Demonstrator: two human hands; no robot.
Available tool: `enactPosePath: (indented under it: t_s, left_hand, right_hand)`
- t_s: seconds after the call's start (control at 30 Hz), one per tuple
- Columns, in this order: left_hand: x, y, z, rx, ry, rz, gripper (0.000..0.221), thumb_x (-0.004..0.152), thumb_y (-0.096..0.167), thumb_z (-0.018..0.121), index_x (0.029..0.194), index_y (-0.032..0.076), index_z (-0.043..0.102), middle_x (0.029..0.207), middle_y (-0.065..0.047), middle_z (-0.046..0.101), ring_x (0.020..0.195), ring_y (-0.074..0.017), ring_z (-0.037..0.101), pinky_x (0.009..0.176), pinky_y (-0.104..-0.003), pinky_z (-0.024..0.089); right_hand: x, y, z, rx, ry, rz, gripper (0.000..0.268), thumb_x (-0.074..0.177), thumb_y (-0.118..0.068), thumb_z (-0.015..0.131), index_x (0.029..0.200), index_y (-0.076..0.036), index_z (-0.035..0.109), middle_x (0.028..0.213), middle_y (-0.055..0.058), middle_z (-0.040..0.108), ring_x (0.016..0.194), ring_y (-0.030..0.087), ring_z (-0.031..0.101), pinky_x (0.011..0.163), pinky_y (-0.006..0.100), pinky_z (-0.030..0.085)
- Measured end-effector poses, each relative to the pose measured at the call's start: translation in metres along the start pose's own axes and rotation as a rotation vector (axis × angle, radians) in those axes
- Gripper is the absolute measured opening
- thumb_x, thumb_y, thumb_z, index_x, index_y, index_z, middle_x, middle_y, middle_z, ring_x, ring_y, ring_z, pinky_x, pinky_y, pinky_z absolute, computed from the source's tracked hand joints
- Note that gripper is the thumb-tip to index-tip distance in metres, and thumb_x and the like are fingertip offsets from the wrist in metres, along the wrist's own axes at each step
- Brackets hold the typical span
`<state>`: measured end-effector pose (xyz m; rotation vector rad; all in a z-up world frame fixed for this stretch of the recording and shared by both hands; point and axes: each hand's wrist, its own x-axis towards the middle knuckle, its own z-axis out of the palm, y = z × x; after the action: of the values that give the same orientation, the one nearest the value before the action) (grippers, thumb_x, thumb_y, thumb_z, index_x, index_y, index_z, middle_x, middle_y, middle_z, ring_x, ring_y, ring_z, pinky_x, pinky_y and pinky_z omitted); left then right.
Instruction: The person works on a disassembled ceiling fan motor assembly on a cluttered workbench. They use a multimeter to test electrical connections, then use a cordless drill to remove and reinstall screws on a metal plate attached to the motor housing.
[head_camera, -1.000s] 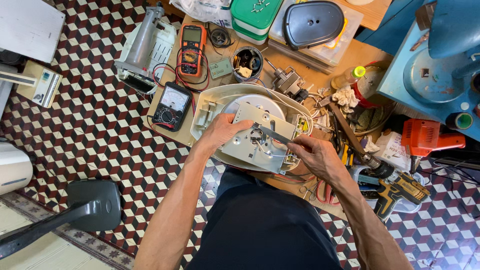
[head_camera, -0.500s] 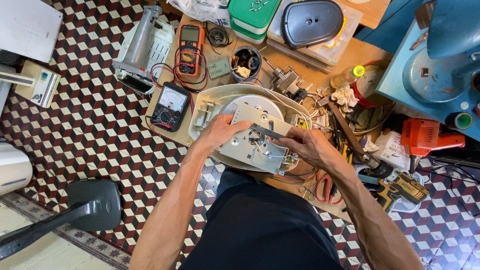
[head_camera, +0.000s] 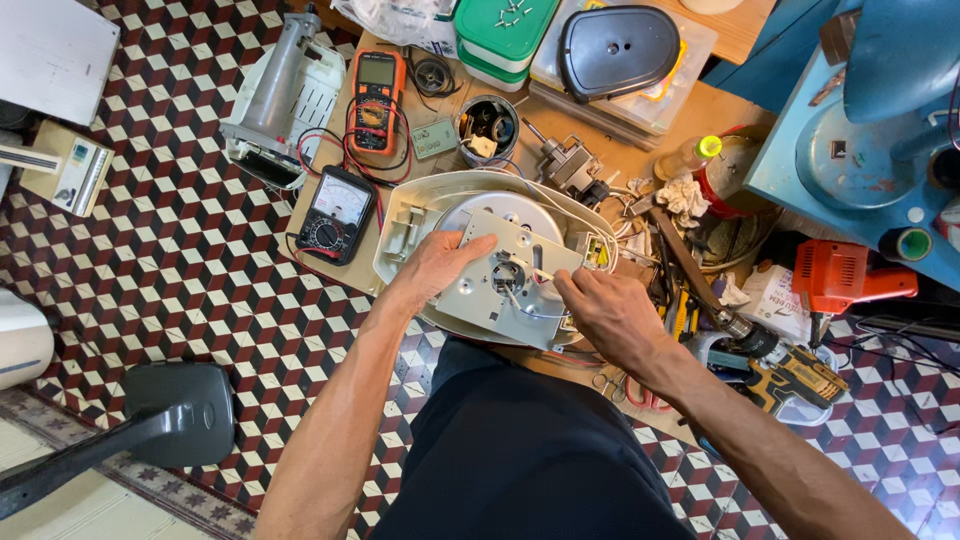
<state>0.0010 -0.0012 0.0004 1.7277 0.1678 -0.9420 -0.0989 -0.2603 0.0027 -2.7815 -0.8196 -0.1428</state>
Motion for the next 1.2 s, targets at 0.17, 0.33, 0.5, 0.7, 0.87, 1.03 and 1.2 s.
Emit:
enactPosePath:
  t_s: [0.17, 0.33, 0.5, 0.7, 0.87, 1.03, 1.2]
  left_hand:
    - [0.001, 0.005, 0.002, 0.026, 0.004, 0.021, 0.049, 0.086, 0.047, 0.069, 0.104, 0.002, 0.079, 0.086, -0.006, 0.077, 0.072, -0.011, 0.069, 0.066, -0.027, 0.055]
    - [0.002, -0.003, -0.003, 0.026, 0.003, 0.01, 0.051, 0.089, 0.048, 0.066, 0.105, 0.001, 0.078, 0.088, -0.006, 0.077, 0.074, -0.0107, 0.068, 0.068, -0.028, 0.054]
    - [0.007, -0.003, -0.005, -0.136, -0.022, -0.04, 0.058, 0.093, 0.052, 0.059, 0.106, -0.002, 0.077, 0.089, -0.006, 0.077, 0.077, -0.0143, 0.07, 0.072, -0.03, 0.056]
    - [0.009, -0.008, -0.006, -0.023, -0.009, 0.044, 0.064, 0.095, 0.056, 0.055, 0.107, -0.002, 0.077, 0.091, -0.006, 0.074, 0.083, -0.0124, 0.064, 0.077, -0.029, 0.052]
    - [0.009, -0.011, -0.007, 0.012, 0.021, 0.094, 0.064, 0.097, 0.056, 0.056, 0.093, -0.006, 0.072, 0.081, -0.006, 0.066, 0.076, -0.0132, 0.057, 0.069, -0.033, 0.05]
    - [0.011, -0.014, -0.006, -0.018, 0.023, 0.105, 0.064, 0.094, 0.057, 0.057, 0.082, -0.004, 0.07, 0.071, -0.004, 0.06, 0.068, -0.0123, 0.053, 0.062, -0.033, 0.047]
    - [0.014, -0.016, -0.005, 0.042, 0.06, 0.102, 0.067, 0.093, 0.059, 0.058, 0.08, -0.006, 0.068, 0.069, -0.004, 0.06, 0.066, -0.0124, 0.051, 0.059, -0.034, 0.045]
  right_hand:
    - [0.005, -0.003, -0.017, 0.146, -0.035, 0.207, 0.017, 0.092, -0.013, 0.067, 0.108, -0.007, 0.066, 0.081, 0.009, 0.066, 0.07, 0.027, 0.066, 0.061, 0.038, 0.054]
    - [0.017, -0.024, -0.026, 0.534, 0.04, 0.472, 0.019, 0.099, -0.02, 0.062, 0.115, -0.009, 0.065, 0.086, 0.012, 0.067, 0.073, 0.029, 0.069, 0.063, 0.04, 0.055]
    - [0.035, -0.023, -0.009, 0.371, -0.046, 0.328, 0.021, 0.1, -0.022, 0.058, 0.115, -0.008, 0.064, 0.085, 0.014, 0.069, 0.069, 0.033, 0.068, 0.058, 0.044, 0.053]
    - [0.042, -0.011, -0.008, 0.224, -0.242, 0.306, 0.016, 0.105, -0.022, 0.055, 0.102, -0.006, 0.061, 0.078, 0.011, 0.067, 0.062, 0.028, 0.066, 0.051, 0.042, 0.05]
    - [0.048, -0.01, -0.02, 0.281, -0.163, 0.3, 0.018, 0.1, -0.025, 0.058, 0.104, -0.01, 0.066, 0.079, 0.01, 0.07, 0.062, 0.029, 0.067, 0.051, 0.044, 0.051]
    - [0.051, -0.012, -0.021, 0.308, -0.195, 0.327, 0.022, 0.1, -0.029, 0.059, 0.099, -0.008, 0.065, 0.082, 0.011, 0.071, 0.064, 0.029, 0.068, 0.053, 0.044, 0.052]
    - [0.047, -0.011, -0.021, 0.299, -0.151, 0.324, 0.022, 0.101, -0.028, 0.057, 0.097, -0.008, 0.066, 0.085, 0.012, 0.072, 0.067, 0.031, 0.069, 0.057, 0.045, 0.053]
